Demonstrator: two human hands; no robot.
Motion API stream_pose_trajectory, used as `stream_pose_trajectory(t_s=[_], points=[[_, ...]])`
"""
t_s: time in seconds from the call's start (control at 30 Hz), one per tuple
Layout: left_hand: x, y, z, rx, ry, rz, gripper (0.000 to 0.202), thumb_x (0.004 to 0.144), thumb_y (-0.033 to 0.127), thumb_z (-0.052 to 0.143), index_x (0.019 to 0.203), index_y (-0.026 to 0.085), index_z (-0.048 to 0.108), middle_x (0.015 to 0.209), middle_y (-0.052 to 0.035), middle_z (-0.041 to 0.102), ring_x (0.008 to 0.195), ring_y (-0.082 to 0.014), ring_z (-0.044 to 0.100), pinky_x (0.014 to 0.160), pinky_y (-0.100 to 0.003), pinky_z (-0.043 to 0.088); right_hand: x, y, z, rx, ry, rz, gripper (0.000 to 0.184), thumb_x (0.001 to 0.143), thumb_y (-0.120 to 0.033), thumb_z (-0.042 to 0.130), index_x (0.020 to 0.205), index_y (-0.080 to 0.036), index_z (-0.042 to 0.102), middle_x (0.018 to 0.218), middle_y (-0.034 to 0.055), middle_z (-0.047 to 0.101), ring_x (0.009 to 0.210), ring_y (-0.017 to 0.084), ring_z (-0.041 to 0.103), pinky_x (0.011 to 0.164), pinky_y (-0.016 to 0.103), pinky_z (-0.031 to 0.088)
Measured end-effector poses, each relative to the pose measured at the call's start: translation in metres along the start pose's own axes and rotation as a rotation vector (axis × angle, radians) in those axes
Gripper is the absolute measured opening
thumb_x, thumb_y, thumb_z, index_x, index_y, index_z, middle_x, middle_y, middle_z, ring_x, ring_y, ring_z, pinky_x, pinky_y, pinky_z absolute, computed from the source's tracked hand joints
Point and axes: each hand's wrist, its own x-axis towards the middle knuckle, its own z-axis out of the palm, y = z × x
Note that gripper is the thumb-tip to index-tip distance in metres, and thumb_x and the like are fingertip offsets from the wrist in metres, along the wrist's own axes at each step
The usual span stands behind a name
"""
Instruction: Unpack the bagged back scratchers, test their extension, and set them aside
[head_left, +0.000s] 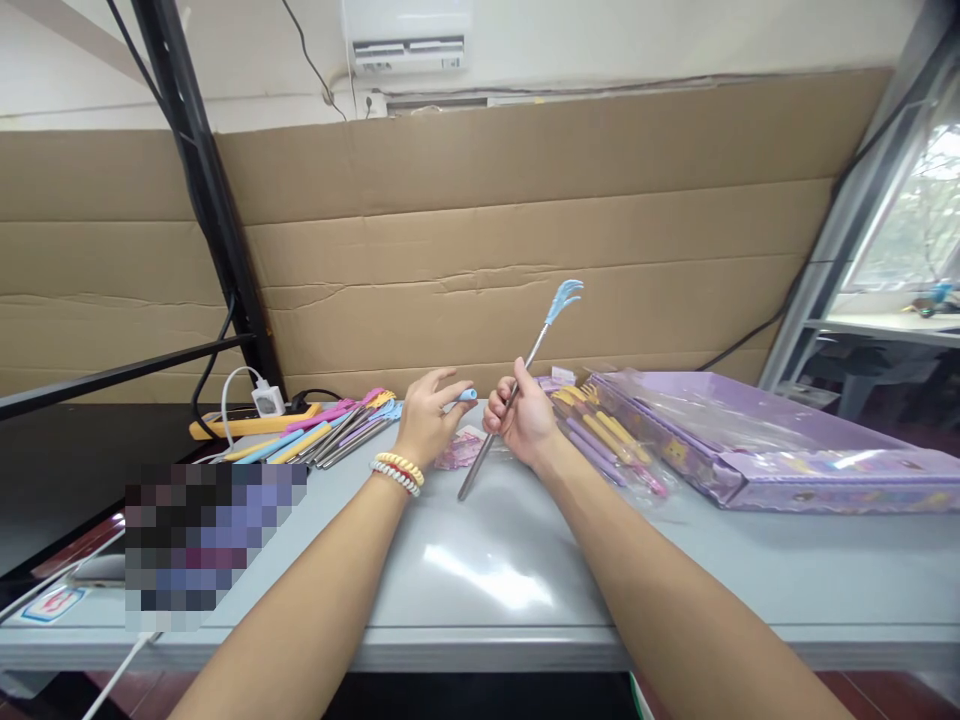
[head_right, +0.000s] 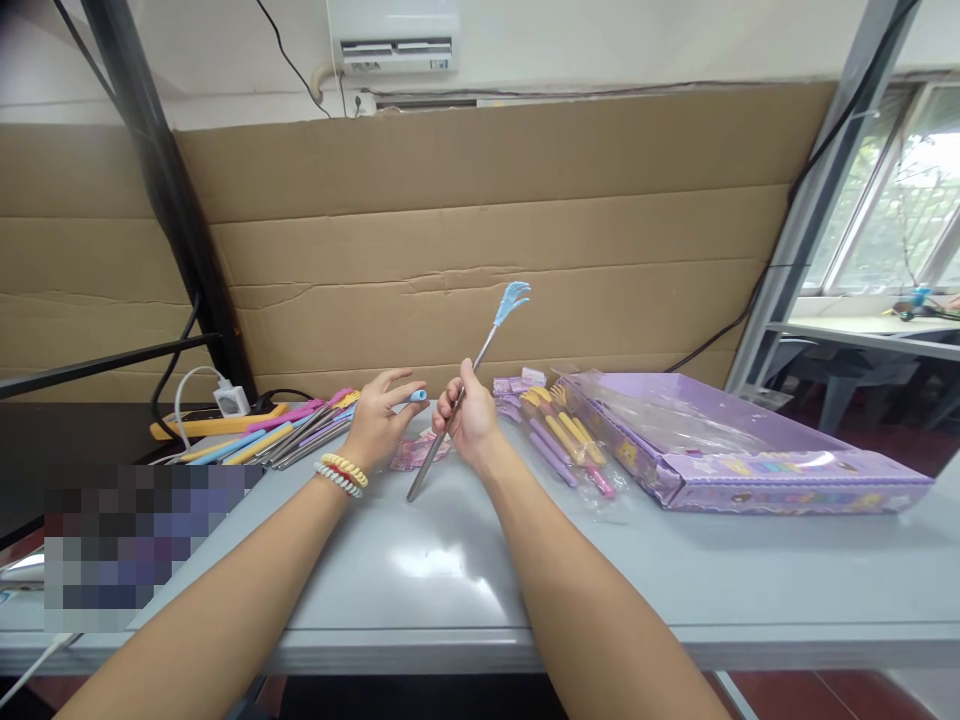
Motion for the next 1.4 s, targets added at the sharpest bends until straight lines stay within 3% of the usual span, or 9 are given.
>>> stream_pose_trajectory(t_s=[0.17, 0.3, 0.4, 0.6, 0.8, 0.93, 1.13, 1.27, 1.4], points=[[0.0, 0.001, 0.004, -0.13, 0.094, 0.064, 0.019, 0.08, 0.031, 0.058, 0.094, 0.022, 0.067, 0.106, -0.0057, 0.06, 0.098, -0.0163, 0.056, 0.084, -0.03, 0.045, -0.002, -0.003, 0.0, -0.015, -0.003, -0.001, 0.054, 0.077, -0.067, 0.038, 0.052, -0.02, 0.033, 0.036, -0.0037, 0.04, 0.031, 0.012, 0.04, 0.036, 0.024, 0.03], [-0.001, 0.007, 0.003, -0.148, 0.018, 0.005, 0.016, 0.081, 0.03, 0.056, 0.09, 0.02, 0.064, 0.079, -0.001, 0.066, 0.071, -0.0118, 0.059, 0.066, -0.022, 0.045, -0.005, -0.004, 0.004, -0.042, -0.012, -0.006, 0.055, 0.076, -0.068, 0.04, 0.051, -0.02, 0.034, 0.036, -0.0036, 0.04, 0.031, 0.011, 0.04, 0.037, 0.024, 0.031], [-0.001, 0.011, 0.001, -0.103, -0.017, -0.097, 0.016, 0.083, 0.031, 0.053, 0.091, 0.019, 0.061, 0.081, -0.0014, 0.068, 0.067, -0.0124, 0.061, 0.061, -0.022, 0.044, -0.007, -0.003, 0.007, -0.068, -0.026, -0.012, 0.054, 0.075, -0.069, 0.042, 0.052, -0.02, 0.035, 0.036, -0.0036, 0.041, 0.031, 0.011, 0.041, 0.037, 0.024, 0.031], [-0.001, 0.015, 0.0, -0.143, -0.044, -0.065, 0.017, 0.08, 0.009, 0.048, 0.087, 0.021, 0.058, 0.113, -0.0029, 0.064, 0.099, -0.0148, 0.061, 0.083, -0.027, 0.048, -0.007, -0.002, 0.008, -0.089, -0.05, -0.038, 0.054, 0.073, -0.069, 0.045, 0.051, -0.02, 0.035, 0.036, -0.0037, 0.042, 0.031, 0.012, 0.042, 0.037, 0.024, 0.033], [-0.002, 0.005, 0.008, -0.085, -0.111, 0.109, 0.04, 0.065, -0.007, 0.039, 0.084, 0.018, 0.065, 0.119, -0.0043, 0.06, 0.118, -0.0153, 0.048, 0.103, -0.035, 0.037, -0.007, 0.0, 0.008, -0.1, -0.072, -0.059, 0.051, 0.074, -0.064, 0.049, 0.053, -0.02, 0.036, 0.037, -0.0037, 0.043, 0.032, 0.011, 0.042, 0.036, 0.024, 0.032], [-0.002, 0.003, 0.009, -0.049, -0.113, 0.133, 0.039, 0.07, -0.003, 0.043, 0.089, 0.019, 0.067, 0.119, -0.0051, 0.06, 0.113, -0.0161, 0.052, 0.096, -0.032, 0.042, -0.006, 0.001, 0.008, -0.109, -0.086, -0.072, 0.049, 0.073, -0.061, 0.052, 0.053, -0.02, 0.036, 0.037, -0.0038, 0.043, 0.032, 0.011, 0.042, 0.036, 0.023, 0.032], [-0.002, 0.009, 0.003, 0.057, -0.162, 0.057, 0.023, 0.082, 0.02, 0.051, 0.1, 0.024, 0.065, 0.086, -0.0015, 0.067, 0.083, -0.0171, 0.06, 0.078, -0.032, 0.044, -0.006, 0.001, 0.008, -0.113, -0.058, -0.089, 0.048, 0.073, -0.06, 0.053, 0.053, -0.02, 0.037, 0.037, -0.0042, 0.043, 0.031, 0.011, 0.042, 0.036, 0.023, 0.032], [-0.001, 0.011, 0.002, -0.036, -0.105, -0.069, 0.033, 0.088, 0.034, 0.042, 0.118, 0.023, 0.054, 0.097, -0.0039, 0.066, 0.086, -0.0164, 0.06, 0.075, -0.028, 0.045, -0.006, 0.002, 0.007, -0.121, -0.065, -0.074, 0.046, 0.073, -0.058, 0.054, 0.053, -0.02, 0.037, 0.037, -0.0042, 0.043, 0.031, 0.011, 0.042, 0.037, 0.023, 0.033], [-0.001, 0.011, 0.004, -0.019, -0.154, -0.114, 0.034, 0.091, 0.035, 0.035, 0.115, 0.021, 0.053, 0.106, -0.0057, 0.063, 0.096, -0.0189, 0.058, 0.08, -0.03, 0.044, -0.005, 0.003, 0.007, -0.128, -0.072, -0.083, 0.046, 0.072, -0.057, 0.056, 0.052, -0.02, 0.038, 0.036, -0.0043, 0.043, 0.031, 0.011, 0.042, 0.037, 0.023, 0.033]])
